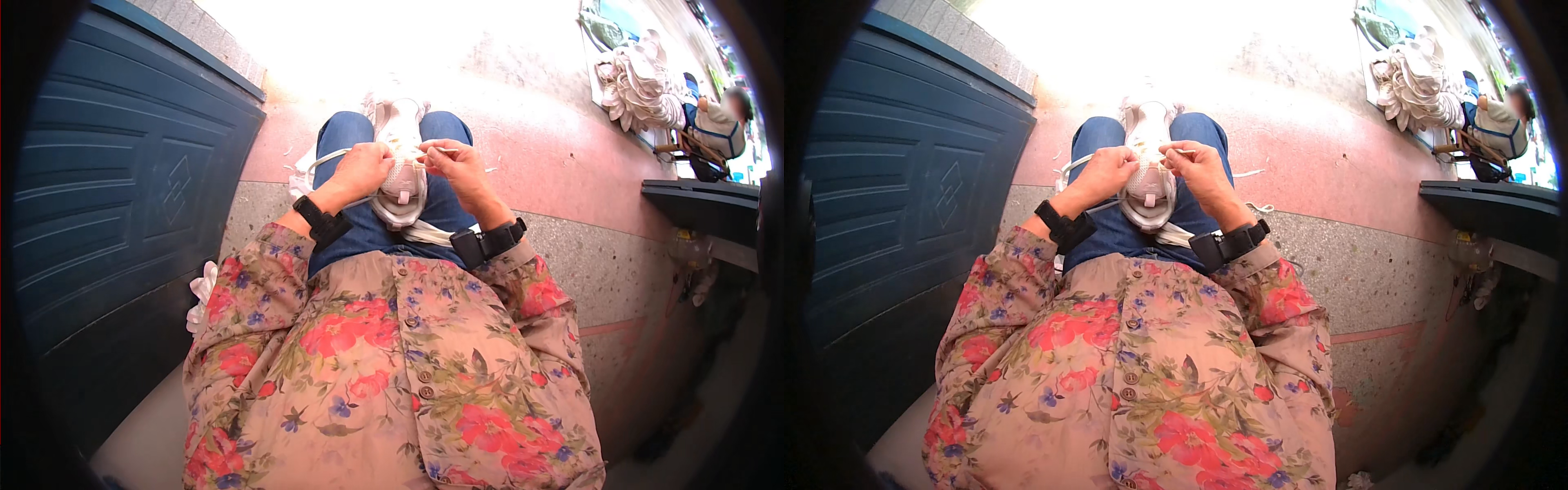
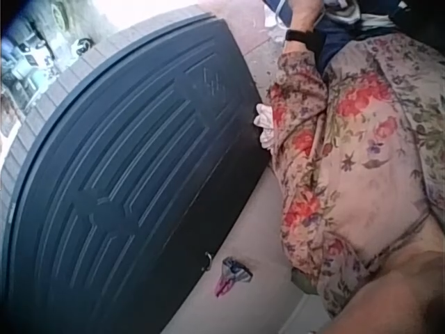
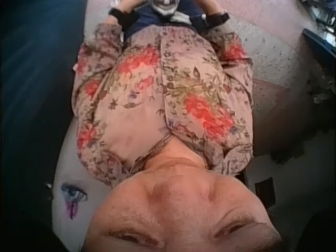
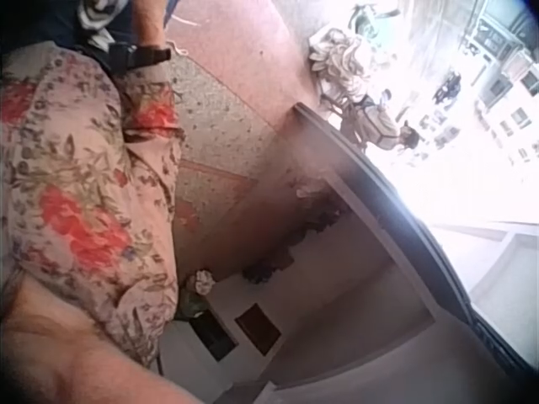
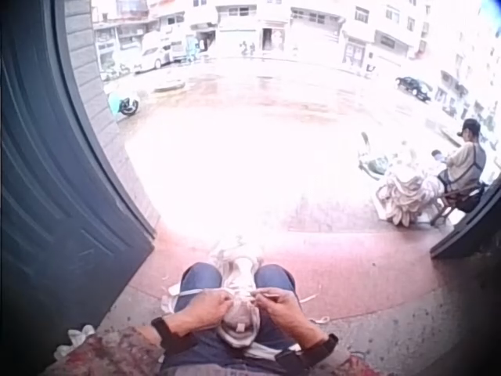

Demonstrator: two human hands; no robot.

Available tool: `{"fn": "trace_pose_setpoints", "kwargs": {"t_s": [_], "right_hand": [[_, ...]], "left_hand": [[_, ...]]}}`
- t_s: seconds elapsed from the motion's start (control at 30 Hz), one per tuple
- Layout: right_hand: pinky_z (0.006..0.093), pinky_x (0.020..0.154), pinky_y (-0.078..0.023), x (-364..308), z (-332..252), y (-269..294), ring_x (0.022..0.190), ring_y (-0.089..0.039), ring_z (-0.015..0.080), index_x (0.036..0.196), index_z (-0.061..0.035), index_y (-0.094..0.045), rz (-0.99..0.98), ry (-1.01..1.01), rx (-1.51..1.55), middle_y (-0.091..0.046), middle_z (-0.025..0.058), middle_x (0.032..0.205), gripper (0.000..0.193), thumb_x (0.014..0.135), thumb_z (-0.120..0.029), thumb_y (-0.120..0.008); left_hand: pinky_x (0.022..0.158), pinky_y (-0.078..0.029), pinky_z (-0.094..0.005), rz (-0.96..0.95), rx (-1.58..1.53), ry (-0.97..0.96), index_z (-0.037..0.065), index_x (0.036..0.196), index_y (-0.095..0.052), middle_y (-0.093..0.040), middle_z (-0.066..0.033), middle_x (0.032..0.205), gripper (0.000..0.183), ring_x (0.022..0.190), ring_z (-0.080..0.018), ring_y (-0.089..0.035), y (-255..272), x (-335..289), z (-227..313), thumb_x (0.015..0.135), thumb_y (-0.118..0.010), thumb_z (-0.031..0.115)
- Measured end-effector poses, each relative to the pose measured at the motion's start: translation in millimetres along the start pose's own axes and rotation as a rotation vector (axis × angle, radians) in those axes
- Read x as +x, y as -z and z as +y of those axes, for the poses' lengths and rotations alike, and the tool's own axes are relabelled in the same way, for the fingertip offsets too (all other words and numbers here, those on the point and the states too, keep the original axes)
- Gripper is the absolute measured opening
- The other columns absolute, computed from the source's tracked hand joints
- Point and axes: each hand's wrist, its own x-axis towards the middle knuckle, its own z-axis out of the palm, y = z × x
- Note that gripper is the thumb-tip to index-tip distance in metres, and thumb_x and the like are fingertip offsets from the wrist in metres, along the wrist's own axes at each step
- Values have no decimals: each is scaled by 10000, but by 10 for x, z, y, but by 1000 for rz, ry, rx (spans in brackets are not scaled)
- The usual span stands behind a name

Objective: The person laces a shoe by hand, threading the lace through eyelets, pulling it tight, and wrapping the excess around the shoe. They then repeat the entire process on a second shoe.

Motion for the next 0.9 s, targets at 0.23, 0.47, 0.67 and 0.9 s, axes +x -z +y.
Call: {"fn": "trace_pose_setpoints", "kwargs": {"t_s": [0.23, 0.47, 0.67, 0.9], "right_hand": [[204, 681, -430, -3, -105, -48, 742, -542, 75, 950, 12, -616, -67, 27, -66, -612, 35, 820, 168, 842, -92, -540], [216, 672, -436, 32, -235, -45, 738, -547, 79, 931, 25, -617, -129, 49, -239, -616, 36, 786, 170, 842, -98, -540], [246, 600, -444, 181, -468, -51, 664, -559, 99, 900, 28, -621, -302, 151, -609, -615, 63, 701, 193, 797, -123, -559], [270, 627, -455, 497, -755, -273, 673, -582, 163, 921, 25, -610, -329, 307, -526, -626, 115, 745, 212, 793, -134, -551]], "left_hand": [[582, -455, -348, -108, -316, 223, -27, 773, -611, -602, -185, 690, 184, 643, -266, -603, -7, 68, 144, 750, -568, 151], [596, -453, -428, 237, 325, -270, 11, 752, -597, -580, -170, 673, 127, 651, -349, -569, -78, 1, 188, 737, -584, 137], [573, -452, -386, 209, -89, -114, -18, 695, -583, -565, -193, 654, 137, 636, -336, -575, -136, 64, 202, 719, -573, 117], [557, -460, -366, 194, 6, 33, -23, 640, -587, -560, -201, 596, 233, 598, -323, -585, -203, 123, 261, 700, -612, 201]]}}
